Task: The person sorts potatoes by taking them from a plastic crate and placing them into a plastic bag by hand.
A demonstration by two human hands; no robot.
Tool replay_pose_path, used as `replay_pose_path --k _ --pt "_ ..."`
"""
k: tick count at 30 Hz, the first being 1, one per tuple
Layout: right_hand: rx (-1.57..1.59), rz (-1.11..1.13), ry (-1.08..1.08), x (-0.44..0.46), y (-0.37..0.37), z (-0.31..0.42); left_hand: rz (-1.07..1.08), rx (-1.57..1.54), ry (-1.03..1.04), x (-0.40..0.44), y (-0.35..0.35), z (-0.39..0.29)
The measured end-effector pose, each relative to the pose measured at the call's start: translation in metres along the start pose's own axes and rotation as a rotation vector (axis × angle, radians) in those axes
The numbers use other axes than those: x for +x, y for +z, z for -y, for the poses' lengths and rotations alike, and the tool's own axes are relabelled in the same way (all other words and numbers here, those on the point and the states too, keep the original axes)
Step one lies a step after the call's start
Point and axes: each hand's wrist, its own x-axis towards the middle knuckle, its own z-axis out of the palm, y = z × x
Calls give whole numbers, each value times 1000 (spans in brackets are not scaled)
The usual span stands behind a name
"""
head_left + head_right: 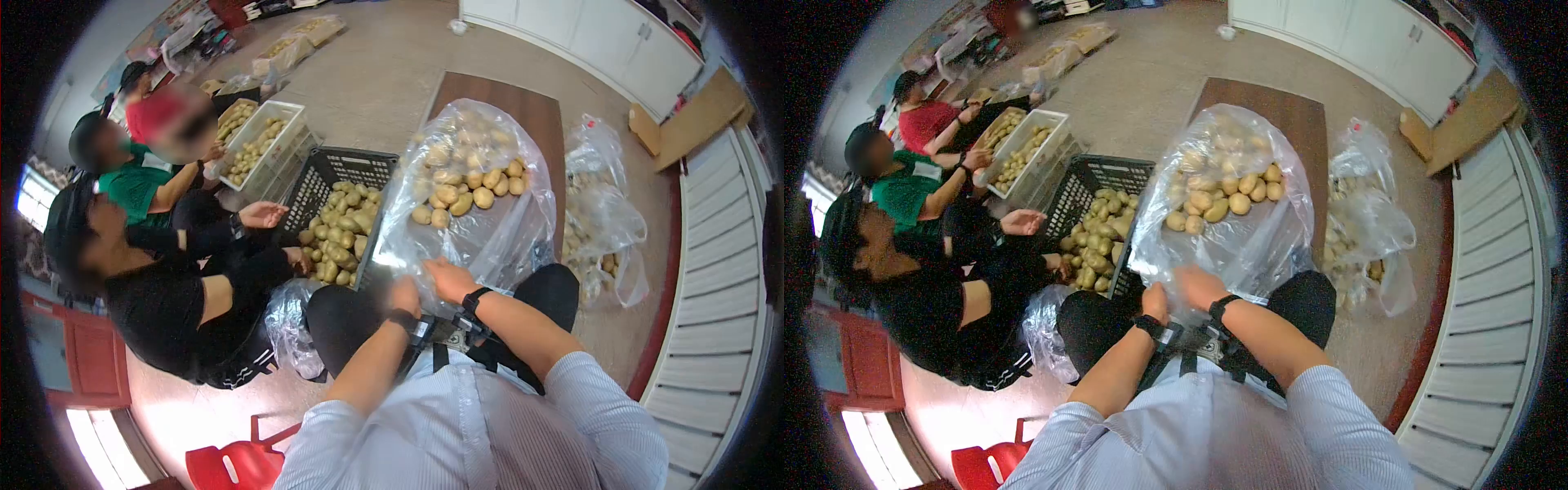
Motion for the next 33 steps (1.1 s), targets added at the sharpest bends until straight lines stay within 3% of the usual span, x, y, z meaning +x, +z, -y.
replay_pose_path --k 1,2,4,6,7,8,10,12,15,17,18,20,21,23,27,29,33 --pt "-6 10 -27 -1 -6 6 -22 -18 4 7 1 10" --pt "-10 20 56 -3 -12 11 15 97 232 13 0 21" --pt "7 -28 86 -3 -8 10 58 158 344 1 -1 12" --pt "97 -108 60 -1 1 -2 17 610 514 -8 -4 1" --pt "159 -129 87 3 5 -8 -40 1144 758 3 -9 11" --pt "244 -200 25 3 11 -19 70 852 536 4 -16 10" --pt "335 -274 -46 4 14 -30 -8 176 102 -4 -8 1" --pt "695 -204 263 1 4 -37 -33 275 154 2 -12 8" --pt "837 -322 299 -4 -7 -34 -10 424 160 7 -11 8" --pt "887 -303 327 -8 -15 -28 -337 575 233 0 -7 1" --pt "937 -278 350 -10 -20 -23 -336 575 234 -10 -6 -9" --pt "974 -257 363 -15 -31 -7 -516 542 593 -37 -7 -35" --pt "1012 -234 376 -17 -34 0 -517 544 595 -51 -10 -50" --pt "1060 -205 352 -17 -34 10 -512 515 911 -69 -15 -76" --pt "1113 -183 276 -14 -36 27 -418 408 886 -65 -16 -82" --pt "1097 -147 264 -23 -56 48 -154 361 593 -66 -20 -87" --pt "909 -105 159 -16 -63 60 -24 174 666 -76 -20 -95"
